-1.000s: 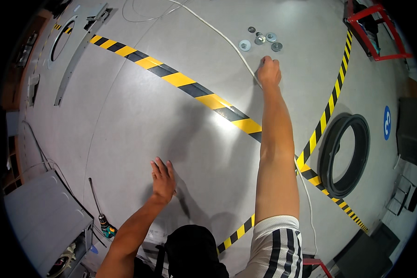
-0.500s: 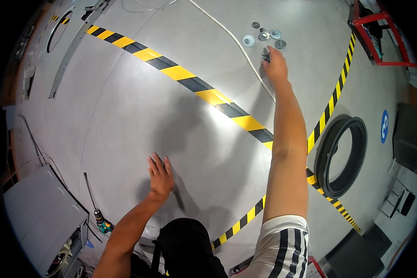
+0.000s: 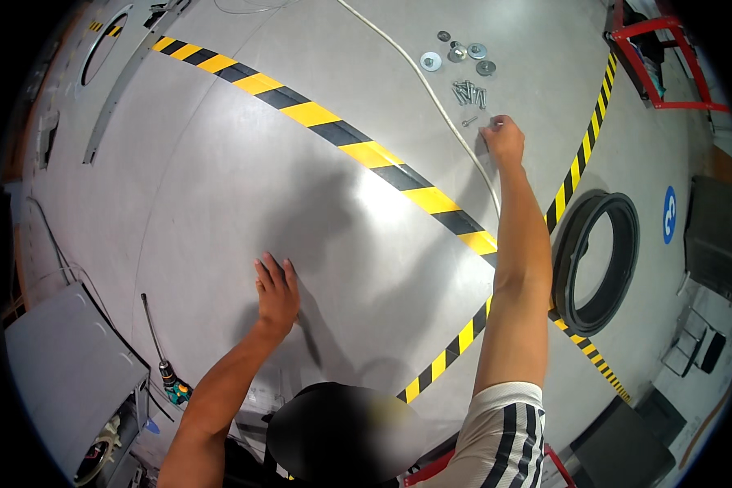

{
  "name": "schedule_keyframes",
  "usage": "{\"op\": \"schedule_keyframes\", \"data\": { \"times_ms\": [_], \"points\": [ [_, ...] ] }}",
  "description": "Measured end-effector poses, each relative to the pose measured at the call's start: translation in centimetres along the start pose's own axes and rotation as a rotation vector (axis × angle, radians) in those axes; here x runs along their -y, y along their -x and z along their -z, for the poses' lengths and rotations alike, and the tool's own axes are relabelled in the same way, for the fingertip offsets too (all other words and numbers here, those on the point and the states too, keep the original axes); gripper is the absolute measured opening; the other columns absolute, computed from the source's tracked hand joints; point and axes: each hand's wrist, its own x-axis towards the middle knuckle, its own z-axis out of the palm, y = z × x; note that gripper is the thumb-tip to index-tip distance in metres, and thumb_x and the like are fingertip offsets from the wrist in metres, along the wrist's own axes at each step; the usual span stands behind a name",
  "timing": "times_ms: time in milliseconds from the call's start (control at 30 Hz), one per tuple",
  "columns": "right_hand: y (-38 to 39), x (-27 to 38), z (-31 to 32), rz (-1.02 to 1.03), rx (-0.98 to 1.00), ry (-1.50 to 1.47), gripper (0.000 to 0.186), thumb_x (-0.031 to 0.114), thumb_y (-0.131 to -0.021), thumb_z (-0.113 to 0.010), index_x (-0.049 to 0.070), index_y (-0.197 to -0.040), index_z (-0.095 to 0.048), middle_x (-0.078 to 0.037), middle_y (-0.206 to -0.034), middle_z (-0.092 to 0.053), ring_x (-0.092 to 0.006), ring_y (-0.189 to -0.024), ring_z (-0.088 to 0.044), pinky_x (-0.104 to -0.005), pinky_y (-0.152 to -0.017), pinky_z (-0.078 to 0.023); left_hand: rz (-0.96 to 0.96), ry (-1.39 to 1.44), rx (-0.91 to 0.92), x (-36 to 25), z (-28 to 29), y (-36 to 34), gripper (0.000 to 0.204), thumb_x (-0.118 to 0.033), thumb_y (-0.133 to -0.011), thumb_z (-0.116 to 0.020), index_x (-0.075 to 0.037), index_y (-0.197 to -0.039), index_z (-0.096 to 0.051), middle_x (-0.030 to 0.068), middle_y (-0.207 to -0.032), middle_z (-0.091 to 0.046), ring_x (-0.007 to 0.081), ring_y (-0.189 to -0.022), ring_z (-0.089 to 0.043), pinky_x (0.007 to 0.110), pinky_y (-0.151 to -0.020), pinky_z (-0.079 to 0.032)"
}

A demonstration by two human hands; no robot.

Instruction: The person detaches a white plastic component from the interior of a washing machine by loosening a hose clamp with pliers, and later uses a power drill to drive a screw into the same internal assembly.

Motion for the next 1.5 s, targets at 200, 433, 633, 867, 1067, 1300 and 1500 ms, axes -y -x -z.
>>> {"op": "schedule_keyframes", "data": {
  "times_ms": [200, 433, 633, 867, 1067, 1300, 1500],
  "points": [
    [-0.2, 4.0, -2.0, -0.104, -0.178, 0.152, 0.047, 0.034, -0.069, -0.078, 0.002, -0.099, -0.062, -0.020, -0.102, -0.059, -0.0356, -0.096, -0.059, -0.0426, -0.084, -0.048, 0.004, 0.049, 0.239, 0.0, 2.0, -0.4, 0.065, -0.009, -0.084, -0.061, 0.004, -0.140, -0.030, 0.0409, -0.142, -0.015, 0.0588, -0.128, -0.023, 0.055, -0.098, -0.040],
    [-2.8, 5.4, -2.5, -0.086, -0.101, 0.135, 0.042, 0.036, -0.070, -0.075, 0.003, -0.095, -0.068, -0.015, -0.090, -0.068, -0.0303, -0.087, -0.065, -0.0390, -0.077, -0.049, 0.053, 0.054, 0.166, -0.2, 0.8, -0.2, 0.062, -0.008, -0.087, -0.056, 0.004, -0.141, -0.028, 0.0417, -0.142, -0.014, 0.0596, -0.129, -0.019, 0.055, -0.099, -0.038],
    [-4.6, 6.8, -3.3, -0.057, -0.137, 0.184, 0.046, 0.036, -0.070, -0.074, 0.005, -0.104, -0.067, -0.012, -0.093, -0.069, -0.0279, -0.090, -0.065, -0.0360, -0.081, -0.049, 0.028, 0.033, 0.232, -0.3, 1.3, -0.3, 0.061, -0.007, -0.085, -0.055, 0.010, -0.137, -0.028, 0.0453, -0.139, -0.012, 0.0621, -0.128, -0.018, 0.058, -0.098, -0.038],
    [-2.6, 5.8, -2.5, -0.002, -0.300, -0.021, 0.055, 0.031, -0.071, -0.074, 0.000, -0.115, -0.060, -0.018, -0.099, -0.066, -0.0297, -0.091, -0.065, -0.0381, -0.082, -0.049, 0.026, 0.071, 0.182, -0.2, 0.8, 0.0, 0.062, -0.007, -0.085, -0.055, 0.008, -0.138, -0.028, 0.0442, -0.140, -0.013, 0.0614, -0.128, -0.019, 0.056, -0.098, -0.039],
    [7.9, 3.9, -0.5, 0.331, -0.183, -0.286, 0.044, 0.020, -0.083, -0.066, 0.000, -0.121, -0.056, -0.016, -0.104, -0.064, -0.0221, -0.087, -0.065, -0.0322, -0.077, -0.051, 0.056, 0.032, 0.093, -0.5, -0.1, 0.0, 0.062, -0.010, -0.085, -0.056, 0.004, -0.140, -0.029, 0.0417, -0.141, -0.015, 0.0595, -0.128, -0.021, 0.056, -0.097, -0.040],
    [34.7, 5.1, -1.7, 0.390, 0.456, -0.641, 0.021, 0.004, -0.088, -0.059, 0.001, -0.109, -0.059, -0.004, -0.107, -0.062, -0.0073, -0.085, -0.057, -0.0220, -0.074, -0.047, 0.044, 0.128, 0.121, 0.0, 0.8, 0.9, 0.062, -0.009, -0.083, -0.061, -0.001, -0.139, -0.035, 0.0378, -0.142, -0.019, 0.0570, -0.128, -0.026, 0.056, -0.094, -0.042],
    [50.2, 10.3, -3.2, 0.347, 0.765, -0.698, 0.025, 0.008, -0.085, -0.065, 0.003, -0.109, -0.061, -0.009, -0.100, -0.064, -0.0152, -0.078, -0.063, -0.0283, -0.067, -0.051, -0.008, 0.265, -0.101, 2.5, -2.3, 1.6, 0.066, -0.016, -0.081, -0.067, 0.000, -0.137, -0.036, 0.0314, -0.144, -0.021, 0.0507, -0.130, -0.027, 0.049, -0.099, -0.041]
  ]
}}
